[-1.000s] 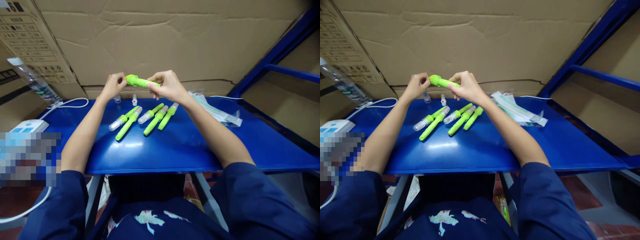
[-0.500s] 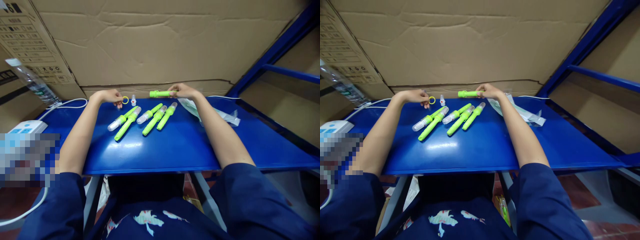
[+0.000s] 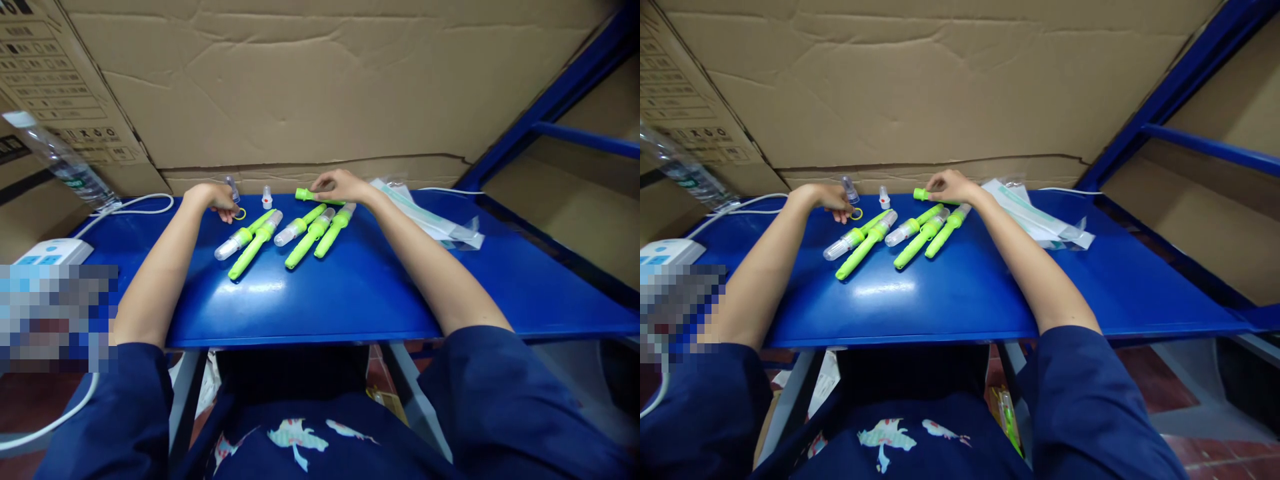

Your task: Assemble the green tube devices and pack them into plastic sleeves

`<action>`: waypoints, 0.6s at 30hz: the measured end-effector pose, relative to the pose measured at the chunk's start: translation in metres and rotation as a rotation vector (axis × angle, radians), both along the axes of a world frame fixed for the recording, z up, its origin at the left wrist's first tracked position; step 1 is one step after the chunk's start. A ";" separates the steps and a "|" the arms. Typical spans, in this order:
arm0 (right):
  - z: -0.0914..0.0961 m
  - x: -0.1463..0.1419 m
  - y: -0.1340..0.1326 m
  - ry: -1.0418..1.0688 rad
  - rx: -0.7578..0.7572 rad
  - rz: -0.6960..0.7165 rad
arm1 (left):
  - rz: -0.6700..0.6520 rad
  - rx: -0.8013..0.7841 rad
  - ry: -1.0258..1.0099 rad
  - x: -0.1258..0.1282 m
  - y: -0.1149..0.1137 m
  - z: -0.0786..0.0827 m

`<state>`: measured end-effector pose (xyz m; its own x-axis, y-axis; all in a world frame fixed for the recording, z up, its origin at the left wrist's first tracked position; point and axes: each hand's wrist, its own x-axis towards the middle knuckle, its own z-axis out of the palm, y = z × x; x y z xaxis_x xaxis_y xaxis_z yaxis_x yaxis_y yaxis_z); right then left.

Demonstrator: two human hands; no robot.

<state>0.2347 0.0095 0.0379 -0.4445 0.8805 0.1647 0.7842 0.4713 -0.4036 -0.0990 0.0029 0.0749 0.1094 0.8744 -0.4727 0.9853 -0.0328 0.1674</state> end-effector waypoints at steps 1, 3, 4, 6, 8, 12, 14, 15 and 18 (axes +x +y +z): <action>0.006 -0.009 -0.006 -0.036 -0.069 0.115 | 0.003 0.007 0.013 0.002 -0.001 0.002; 0.013 -0.026 -0.017 -0.163 -0.191 0.269 | -0.008 0.033 0.030 0.006 -0.004 0.006; 0.015 -0.033 -0.021 -0.225 -0.242 0.294 | -0.026 0.057 0.034 0.009 -0.005 0.008; 0.016 -0.041 -0.026 -0.340 -0.296 0.278 | -0.097 0.134 0.035 0.017 -0.009 0.012; 0.014 -0.043 -0.028 -0.406 -0.310 0.254 | -0.208 0.222 0.019 0.028 -0.016 0.016; 0.012 -0.039 -0.027 -0.379 -0.310 0.314 | -0.404 0.303 -0.063 0.061 -0.038 0.018; 0.011 -0.037 -0.025 -0.343 -0.300 0.338 | -0.449 0.320 -0.038 0.076 -0.049 0.015; 0.009 -0.036 -0.024 -0.329 -0.295 0.344 | -0.458 0.319 -0.005 0.082 -0.053 0.012; 0.005 -0.032 -0.016 -0.275 -0.302 0.353 | -0.498 0.287 0.083 0.092 -0.060 0.004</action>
<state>0.2029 -0.0062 0.0425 -0.7128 0.6603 -0.2366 0.6951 0.6199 -0.3641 -0.0066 -0.0573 0.0792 0.5132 0.8213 -0.2492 0.8489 -0.5286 0.0063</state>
